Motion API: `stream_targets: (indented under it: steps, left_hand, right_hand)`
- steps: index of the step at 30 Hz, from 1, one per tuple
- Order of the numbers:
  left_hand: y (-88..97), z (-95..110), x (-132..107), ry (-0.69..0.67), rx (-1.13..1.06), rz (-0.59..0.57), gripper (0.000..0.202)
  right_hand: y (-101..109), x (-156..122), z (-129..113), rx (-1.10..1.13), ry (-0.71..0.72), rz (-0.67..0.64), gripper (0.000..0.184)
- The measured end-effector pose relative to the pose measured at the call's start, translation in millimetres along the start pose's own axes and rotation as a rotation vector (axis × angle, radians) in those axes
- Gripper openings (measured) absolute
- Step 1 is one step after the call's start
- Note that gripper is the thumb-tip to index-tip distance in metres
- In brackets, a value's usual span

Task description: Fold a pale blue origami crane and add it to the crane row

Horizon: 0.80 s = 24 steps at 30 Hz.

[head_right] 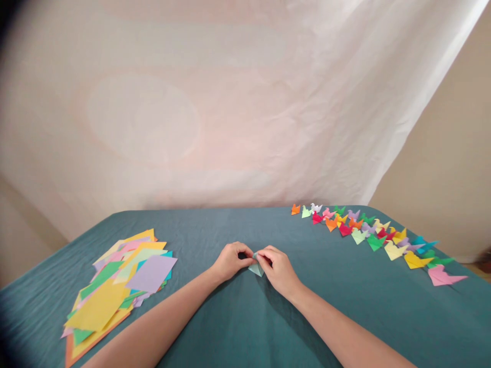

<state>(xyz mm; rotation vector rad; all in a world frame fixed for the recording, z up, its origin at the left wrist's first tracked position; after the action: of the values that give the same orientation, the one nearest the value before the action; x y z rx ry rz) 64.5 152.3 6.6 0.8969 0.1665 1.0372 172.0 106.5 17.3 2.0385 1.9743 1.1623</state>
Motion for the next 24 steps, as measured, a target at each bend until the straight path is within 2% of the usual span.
stream_targets:
  steps: [9,18,24]
  left_hand:
    - [3.1,13.2,-4.9,-0.060,0.065,0.029,0.004]
    - [7.5,16.6,-10.2,-0.067,0.104,0.035,0.011]
    - [8.8,27.5,-16.2,-0.166,0.224,0.043,0.010]
  right_hand:
    - [-1.9,-0.2,5.7,0.027,-0.017,-0.005,0.013]
    - [0.2,-0.7,4.8,0.021,-0.034,0.007,0.012]
    - [0.7,-0.9,6.9,0.030,-0.048,0.017,0.014]
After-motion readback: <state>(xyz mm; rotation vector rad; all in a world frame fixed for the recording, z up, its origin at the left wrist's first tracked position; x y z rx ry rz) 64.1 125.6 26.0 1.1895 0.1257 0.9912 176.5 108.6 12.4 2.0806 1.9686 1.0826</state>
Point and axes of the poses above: each hand's wrist, its own x-axis towards the middle knuckle, its own y-axis out of the back of the hand, z = x × y, the point moved 9 cm from there along x, towards the middle knuckle, and after that the axes turned 3 degrees about z, right-handed, at the moved point
